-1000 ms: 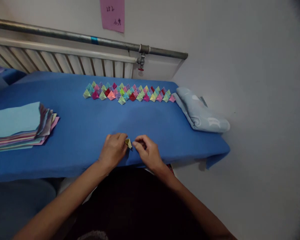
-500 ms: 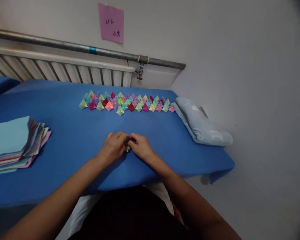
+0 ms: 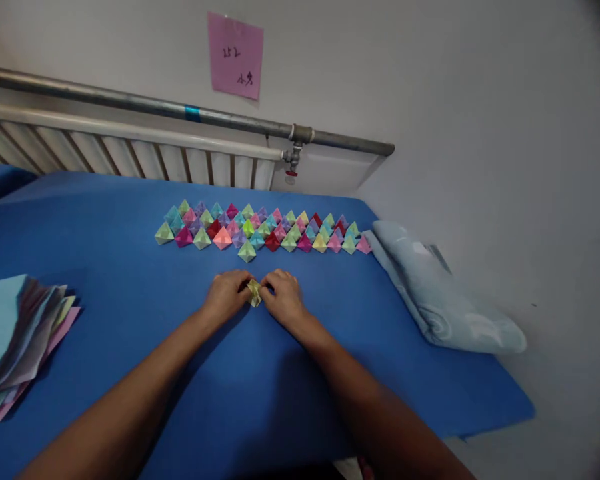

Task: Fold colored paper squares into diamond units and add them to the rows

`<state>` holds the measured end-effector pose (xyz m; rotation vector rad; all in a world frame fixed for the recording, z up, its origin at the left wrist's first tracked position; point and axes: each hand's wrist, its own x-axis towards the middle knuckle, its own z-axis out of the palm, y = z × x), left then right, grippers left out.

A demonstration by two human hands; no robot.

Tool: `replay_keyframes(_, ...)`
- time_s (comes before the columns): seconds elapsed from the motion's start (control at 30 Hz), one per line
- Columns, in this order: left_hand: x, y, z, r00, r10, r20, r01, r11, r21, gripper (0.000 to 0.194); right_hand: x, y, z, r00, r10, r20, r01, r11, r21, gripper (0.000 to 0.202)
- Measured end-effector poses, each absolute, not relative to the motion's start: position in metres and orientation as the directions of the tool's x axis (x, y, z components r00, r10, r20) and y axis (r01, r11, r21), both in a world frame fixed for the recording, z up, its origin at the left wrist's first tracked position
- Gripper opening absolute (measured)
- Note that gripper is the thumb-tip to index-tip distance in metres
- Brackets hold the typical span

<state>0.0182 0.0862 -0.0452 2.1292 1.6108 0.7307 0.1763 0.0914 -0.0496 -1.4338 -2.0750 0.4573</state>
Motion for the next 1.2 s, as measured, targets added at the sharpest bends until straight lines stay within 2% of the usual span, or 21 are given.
replay_keyframes(0.17, 0.019, 0.088, -0.054, 0.236, 0.957, 0.169, 0.792, -0.29, 0.538, 0.013, 0.176, 0.097, -0.051, -0.265, 0.937, 0.228, 0.788, 0.347, -0.509, 0.012)
replay_keyframes(0.4, 0.022, 0.086, -0.057, 0.225, 0.951, 0.212, 0.827, -0.301, 0.475, 0.014, 0.181, 0.108, -0.051, -0.288, 0.936, 0.201, 0.754, 0.351, -0.555, 0.013)
replay_keyframes(0.53, 0.021, 0.085, -0.057, 0.196, 0.959, 0.207, 0.841, -0.273, 0.468, 0.016, 0.182, 0.113, -0.045, -0.293, 0.949, 0.117, 0.756, 0.305, -0.579, 0.011)
replay_keyframes(0.7, 0.024, 0.085, -0.056, 0.179, 0.963, 0.201, 0.857, -0.254, 0.449, 0.016, 0.179, 0.118, -0.039, -0.294, 0.956, 0.018, 0.802, 0.257, -0.54, 0.006)
replay_keyframes(1.2, 0.025, 0.083, -0.048, 0.179, 0.965, 0.194, 0.865, -0.248, 0.435, 0.019, 0.177, 0.113, -0.027, -0.32, 0.946, -0.055, 0.811, 0.244, -0.531, 0.005)
